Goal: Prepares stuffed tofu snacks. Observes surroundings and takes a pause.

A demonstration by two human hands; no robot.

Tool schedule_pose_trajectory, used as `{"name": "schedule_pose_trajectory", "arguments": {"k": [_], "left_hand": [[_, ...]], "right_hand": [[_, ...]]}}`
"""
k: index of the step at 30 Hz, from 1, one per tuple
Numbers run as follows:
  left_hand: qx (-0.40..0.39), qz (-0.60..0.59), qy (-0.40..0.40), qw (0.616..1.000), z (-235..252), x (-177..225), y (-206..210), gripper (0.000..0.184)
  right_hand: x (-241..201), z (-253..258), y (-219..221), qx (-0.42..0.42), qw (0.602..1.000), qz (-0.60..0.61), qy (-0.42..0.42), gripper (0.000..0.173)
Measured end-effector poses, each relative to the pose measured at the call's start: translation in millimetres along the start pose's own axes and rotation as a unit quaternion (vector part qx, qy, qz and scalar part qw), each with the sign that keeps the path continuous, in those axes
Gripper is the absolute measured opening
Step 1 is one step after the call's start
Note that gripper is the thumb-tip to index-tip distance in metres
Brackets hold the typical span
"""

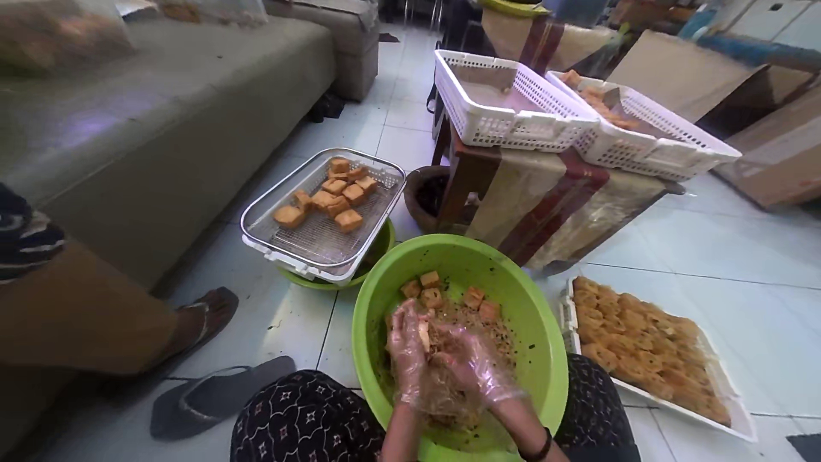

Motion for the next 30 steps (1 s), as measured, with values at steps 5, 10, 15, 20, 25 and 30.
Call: {"name": "schedule_pose_trajectory", "arguments": {"k": [5,10,15,20,25,30], "left_hand": [[-0.011,0.029,0.093,0.995,0,-1,2,0.031],[-0.006,0.019,0.056,0.998,-5,0,-1,0.044],[-0.006,-0.016,-0.037,0.999,-11,-4,-2,0.055],[-0.006,0.011,-0.052,0.999,-13,0,6,0.051],[-0.114,0.177,0.099,0.973,-8,17,9,0.047],[-0.047,0.28,-0.008,0.959,8,11,3,0.043]], "right_hand": [[0,-3,-5,0.122,0.988,0.078,-0.045,0.032],[-2,-20,21,0.172,0.98,0.045,-0.093,0.049],[-10,-1,7,0.103,0.992,-0.02,-0.072,0.022],[-4,15,4,0.087,0.991,0.02,-0.095,0.033],[3,13,-8,0.075,0.98,0.076,-0.168,0.026],[49,39,-11,0.045,0.98,0.169,-0.092,0.024]]}}
Point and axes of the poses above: each hand's wrist, its own z-axis towards the middle knuckle, its own y-axis out of the palm, x = y × z, the point moved 6 cm from there along z, towards the middle knuckle, and after that the axes turned 8 degrees about -y, right-handed, at the moved point
